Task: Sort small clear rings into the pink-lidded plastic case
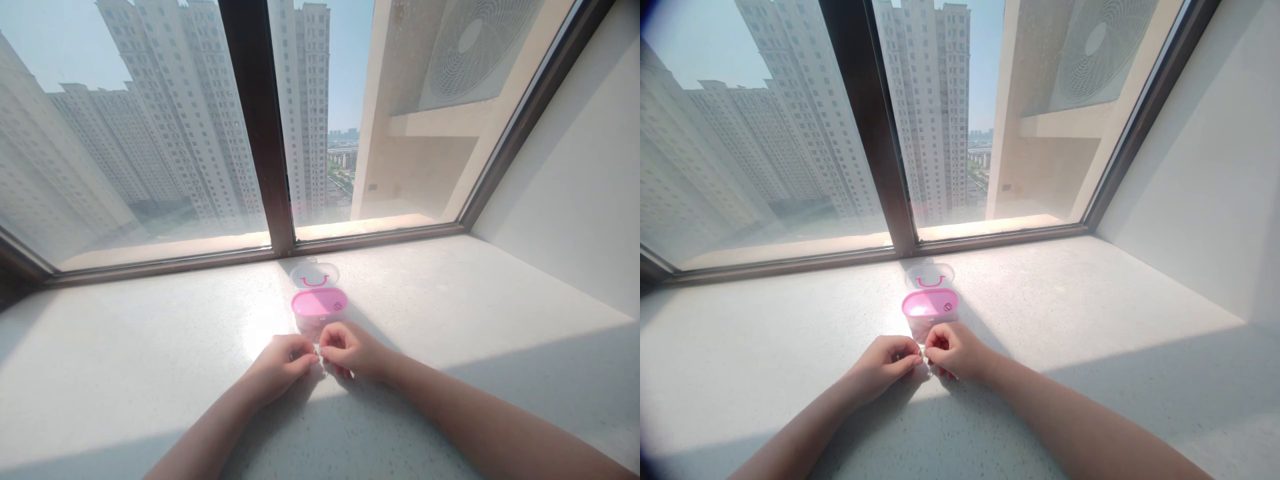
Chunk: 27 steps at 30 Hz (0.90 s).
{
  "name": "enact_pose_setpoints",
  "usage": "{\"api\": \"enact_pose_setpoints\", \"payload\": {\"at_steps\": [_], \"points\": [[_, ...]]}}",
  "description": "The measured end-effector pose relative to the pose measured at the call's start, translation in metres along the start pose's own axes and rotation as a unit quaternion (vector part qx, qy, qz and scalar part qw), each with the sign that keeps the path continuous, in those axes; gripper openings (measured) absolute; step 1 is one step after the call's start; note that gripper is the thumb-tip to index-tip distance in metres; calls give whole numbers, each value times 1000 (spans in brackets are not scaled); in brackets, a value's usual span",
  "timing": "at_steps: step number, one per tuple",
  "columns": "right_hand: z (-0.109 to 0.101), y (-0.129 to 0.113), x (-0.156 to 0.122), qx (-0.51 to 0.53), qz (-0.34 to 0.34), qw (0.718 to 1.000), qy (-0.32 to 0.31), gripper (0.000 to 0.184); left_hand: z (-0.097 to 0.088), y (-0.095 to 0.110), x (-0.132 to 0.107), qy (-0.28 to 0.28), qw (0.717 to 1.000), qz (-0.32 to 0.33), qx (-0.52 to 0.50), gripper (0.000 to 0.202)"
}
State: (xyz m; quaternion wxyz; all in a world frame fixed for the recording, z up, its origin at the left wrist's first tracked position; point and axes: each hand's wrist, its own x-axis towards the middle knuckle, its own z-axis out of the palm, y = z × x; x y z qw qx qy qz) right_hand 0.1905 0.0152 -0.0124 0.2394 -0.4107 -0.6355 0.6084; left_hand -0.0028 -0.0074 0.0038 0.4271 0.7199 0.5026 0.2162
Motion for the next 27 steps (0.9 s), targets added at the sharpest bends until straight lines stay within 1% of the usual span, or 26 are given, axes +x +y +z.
{"api": "enact_pose_setpoints", "payload": {"at_steps": [4, 8, 14, 21, 25, 27], "points": [[0, 2, 1, -1, 0, 1000, 1, 5, 1, 1, 0, 7, 1000, 3, 14, 23], [1, 1, 0, 1, -2, 1000, 1, 2, 4, 0, 0, 27, 999, 10, 30, 20], [2, -3, -2, -10, -1, 1000, 5, 4, 10, 1, -2, 46, 997, 36, 59, 17], [1, 0, 0, 3, -7, 1000, -8, 3, 10, 4, -5, 50, 993, 72, 83, 20], [-1, -3, 0, 8, -2, 1000, -9, 1, 12, 3, -4, 55, 993, 73, 75, 19], [-2, -5, 1, 14, -5, 1000, -11, 2, 12, 3, -4, 66, 993, 66, 70, 18]]}}
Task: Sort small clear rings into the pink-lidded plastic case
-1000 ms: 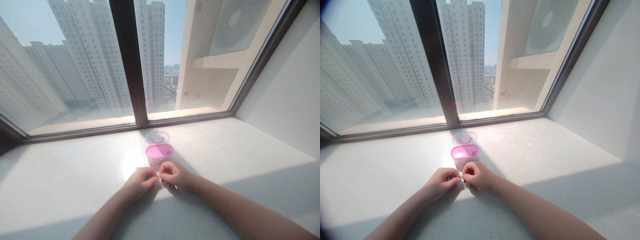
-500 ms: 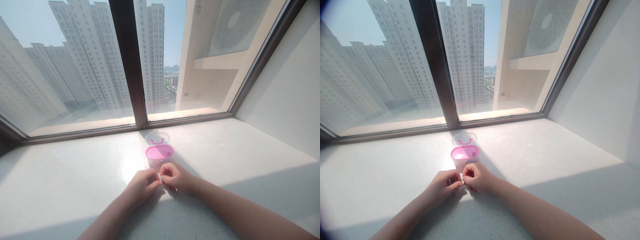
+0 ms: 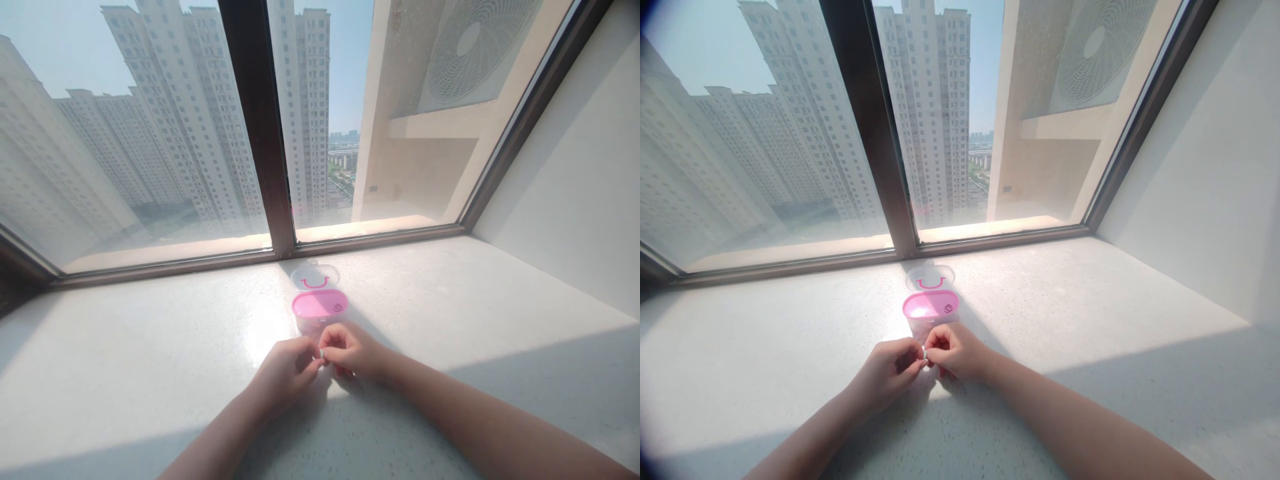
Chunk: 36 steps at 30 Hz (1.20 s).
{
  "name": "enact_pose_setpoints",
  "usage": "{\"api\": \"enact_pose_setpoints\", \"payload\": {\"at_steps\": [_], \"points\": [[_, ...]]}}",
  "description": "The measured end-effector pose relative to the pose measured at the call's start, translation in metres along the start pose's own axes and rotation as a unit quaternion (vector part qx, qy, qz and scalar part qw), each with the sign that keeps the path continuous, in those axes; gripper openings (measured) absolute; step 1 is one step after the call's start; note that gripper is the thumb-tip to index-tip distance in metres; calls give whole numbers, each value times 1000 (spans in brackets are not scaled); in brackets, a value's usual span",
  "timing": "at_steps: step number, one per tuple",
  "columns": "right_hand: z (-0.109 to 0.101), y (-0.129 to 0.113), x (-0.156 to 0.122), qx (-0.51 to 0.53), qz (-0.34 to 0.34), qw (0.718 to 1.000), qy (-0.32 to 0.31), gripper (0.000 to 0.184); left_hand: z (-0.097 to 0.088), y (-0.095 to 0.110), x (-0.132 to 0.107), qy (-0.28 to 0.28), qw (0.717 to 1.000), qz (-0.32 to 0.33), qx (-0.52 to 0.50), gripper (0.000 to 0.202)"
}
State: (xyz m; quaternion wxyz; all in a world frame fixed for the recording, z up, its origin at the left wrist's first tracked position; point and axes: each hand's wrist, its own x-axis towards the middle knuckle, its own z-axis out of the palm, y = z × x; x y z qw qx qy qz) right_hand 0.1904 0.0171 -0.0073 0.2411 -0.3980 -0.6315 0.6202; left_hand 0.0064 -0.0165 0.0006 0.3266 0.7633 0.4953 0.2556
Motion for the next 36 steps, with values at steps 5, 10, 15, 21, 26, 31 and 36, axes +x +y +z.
{"api": "enact_pose_setpoints", "payload": {"at_steps": [5, 10, 15, 21, 26, 31, 36], "points": [[-2, 0, 3, 31, -8, 999, -12, 10, -18, 9, 2, 55, 998, -16, 9, 14], [-2, 3, 6, 37, -11, 999, -13, 14, -53, 14, 13, 174, 983, -55, 26, 19], [-2, 1, 7, 62, -17, 998, -9, 15, -71, 18, 36, 141, 984, -82, 78, 21], [-2, -4, 6, 60, -12, 998, -13, 15, -80, 30, 68, 78, 982, -43, 170, 16], [-2, -1, 7, 59, -14, 998, -19, 13, -75, 28, 84, 43, 980, -67, 181, 14], [-2, 1, 8, 55, -9, 998, -16, 16, -66, 24, 88, 34, 980, -76, 182, 14], [-3, -1, 7, 62, 5, 998, -22, 19, -65, 22, 88, 31, 978, -87, 187, 14]]}}
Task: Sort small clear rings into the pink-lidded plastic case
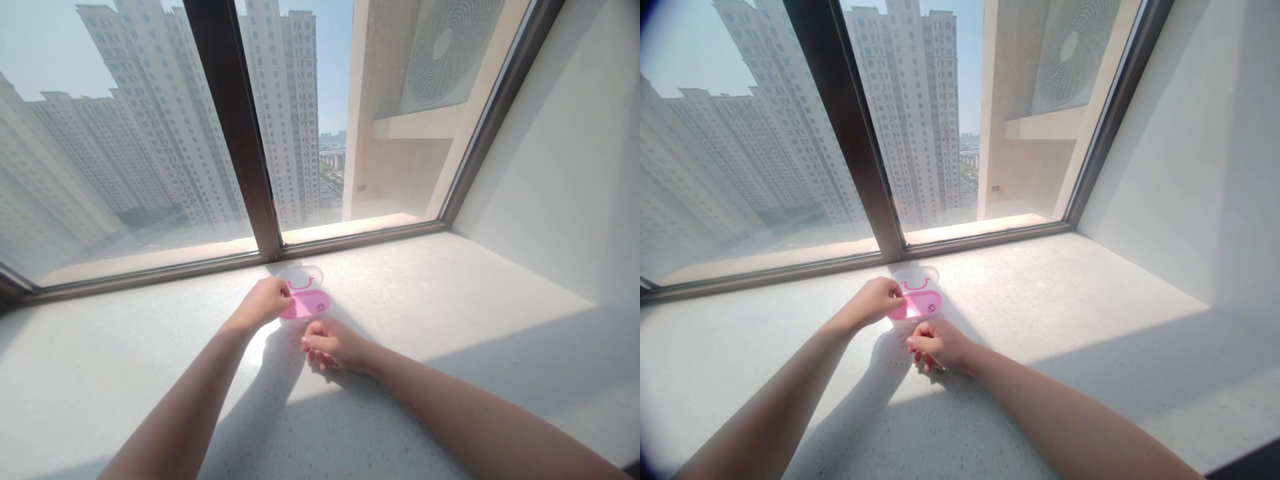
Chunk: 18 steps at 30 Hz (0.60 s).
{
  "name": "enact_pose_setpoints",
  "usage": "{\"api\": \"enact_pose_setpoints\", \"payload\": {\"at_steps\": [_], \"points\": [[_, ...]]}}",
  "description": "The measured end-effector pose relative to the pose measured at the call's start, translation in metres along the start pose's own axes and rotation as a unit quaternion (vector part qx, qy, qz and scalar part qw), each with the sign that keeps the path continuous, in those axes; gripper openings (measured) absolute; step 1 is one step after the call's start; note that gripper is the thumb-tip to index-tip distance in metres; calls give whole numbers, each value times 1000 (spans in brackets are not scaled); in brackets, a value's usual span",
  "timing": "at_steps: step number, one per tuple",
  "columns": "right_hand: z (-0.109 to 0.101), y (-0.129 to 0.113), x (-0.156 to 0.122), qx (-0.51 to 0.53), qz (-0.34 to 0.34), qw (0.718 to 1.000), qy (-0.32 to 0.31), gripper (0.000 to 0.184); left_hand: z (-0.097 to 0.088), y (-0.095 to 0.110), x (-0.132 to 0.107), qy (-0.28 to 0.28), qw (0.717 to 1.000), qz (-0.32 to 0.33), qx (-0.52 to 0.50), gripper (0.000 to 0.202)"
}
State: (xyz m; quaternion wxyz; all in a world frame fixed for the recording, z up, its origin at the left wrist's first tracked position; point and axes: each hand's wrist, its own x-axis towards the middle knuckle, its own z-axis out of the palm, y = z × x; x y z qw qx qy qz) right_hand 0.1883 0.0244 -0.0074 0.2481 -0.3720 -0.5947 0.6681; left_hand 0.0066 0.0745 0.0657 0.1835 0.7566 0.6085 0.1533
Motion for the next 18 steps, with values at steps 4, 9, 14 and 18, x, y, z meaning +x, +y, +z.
{"api": "enact_pose_setpoints", "payload": {"at_steps": [4, 9, 14, 18], "points": [[0, -1, -1, 13, 7, 1000, 0, 19, -1, -1, -1, 1, 1000, 6, 2, 15], [0, -2, -1, 10, -5, 1000, -2, 18, -4, 2, -4, 11, 1000, 20, 9, 17], [1, -1, -1, -6, -14, 1000, 12, 14, -16, 8, -13, 56, 998, 35, 2, 15], [7, 3, -2, -63, -30, 996, 54, 4, -19, 8, -37, 75, 996, 13, 39, 14]]}}
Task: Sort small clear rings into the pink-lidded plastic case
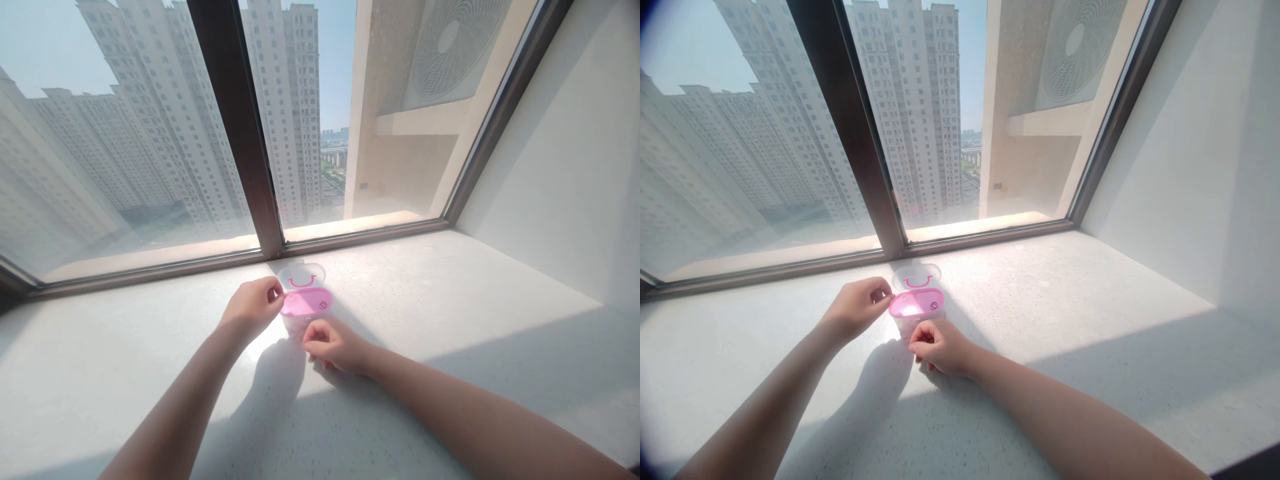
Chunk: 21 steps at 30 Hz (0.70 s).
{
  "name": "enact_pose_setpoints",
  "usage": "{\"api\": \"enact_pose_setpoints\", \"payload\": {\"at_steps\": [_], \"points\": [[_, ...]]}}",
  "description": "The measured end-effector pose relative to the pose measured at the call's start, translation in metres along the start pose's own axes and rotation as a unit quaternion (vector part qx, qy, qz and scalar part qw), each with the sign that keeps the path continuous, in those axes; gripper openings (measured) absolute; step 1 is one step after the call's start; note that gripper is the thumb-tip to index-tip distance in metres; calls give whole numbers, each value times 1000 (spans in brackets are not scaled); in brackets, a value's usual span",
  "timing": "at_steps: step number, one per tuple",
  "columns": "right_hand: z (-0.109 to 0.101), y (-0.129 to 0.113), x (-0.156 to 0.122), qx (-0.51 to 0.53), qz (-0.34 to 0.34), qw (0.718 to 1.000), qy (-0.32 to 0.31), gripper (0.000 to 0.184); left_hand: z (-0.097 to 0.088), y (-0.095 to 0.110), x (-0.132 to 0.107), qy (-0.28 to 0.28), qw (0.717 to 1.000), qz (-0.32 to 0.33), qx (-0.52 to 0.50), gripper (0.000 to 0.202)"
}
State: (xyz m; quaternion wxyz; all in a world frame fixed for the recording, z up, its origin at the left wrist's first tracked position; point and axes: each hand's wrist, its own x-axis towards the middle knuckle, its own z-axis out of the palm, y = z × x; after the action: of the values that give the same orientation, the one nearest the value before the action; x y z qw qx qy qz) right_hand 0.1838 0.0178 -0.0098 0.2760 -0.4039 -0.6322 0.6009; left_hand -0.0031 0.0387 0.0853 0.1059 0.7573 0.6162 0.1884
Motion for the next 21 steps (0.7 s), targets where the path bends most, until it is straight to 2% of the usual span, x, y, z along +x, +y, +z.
{"api": "enact_pose_setpoints", "payload": {"at_steps": [2, 4, 6, 8, 11, 14, 17, 21], "points": [[4, 3, -1, -28, -17, 999, 26, 3, 7, -1, -19, 25, 999, 28, 11, 12], [6, 5, -2, -90, -60, 992, 70, 9, 20, -4, -39, 23, 998, 40, 43, 12], [6, 7, -4, -185, -118, 968, 119, 13, 36, -8, -55, -11, 997, 44, 68, 15], [5, 9, -6, -270, -166, 938, 142, 17, 50, -13, -63, -33, 995, 48, 82, 20], [4, 12, -9, -334, -213, 909, 131, 26, 63, -20, -62, -67, 994, 52, 74, 31], [4, 17, -9, -382, -240, 884, 126, 32, 68, -22, -58, -83, 993, 10, 82, 32], [2, 18, -9, -426, -238, 865, 116, 26, 68, -21, -56, -94, 991, -5, 97, 32], [0, 15, -9, -441, -237, 859, 106, 18, 66, -20, -56, -99, 990, 8, 101, 29]]}}
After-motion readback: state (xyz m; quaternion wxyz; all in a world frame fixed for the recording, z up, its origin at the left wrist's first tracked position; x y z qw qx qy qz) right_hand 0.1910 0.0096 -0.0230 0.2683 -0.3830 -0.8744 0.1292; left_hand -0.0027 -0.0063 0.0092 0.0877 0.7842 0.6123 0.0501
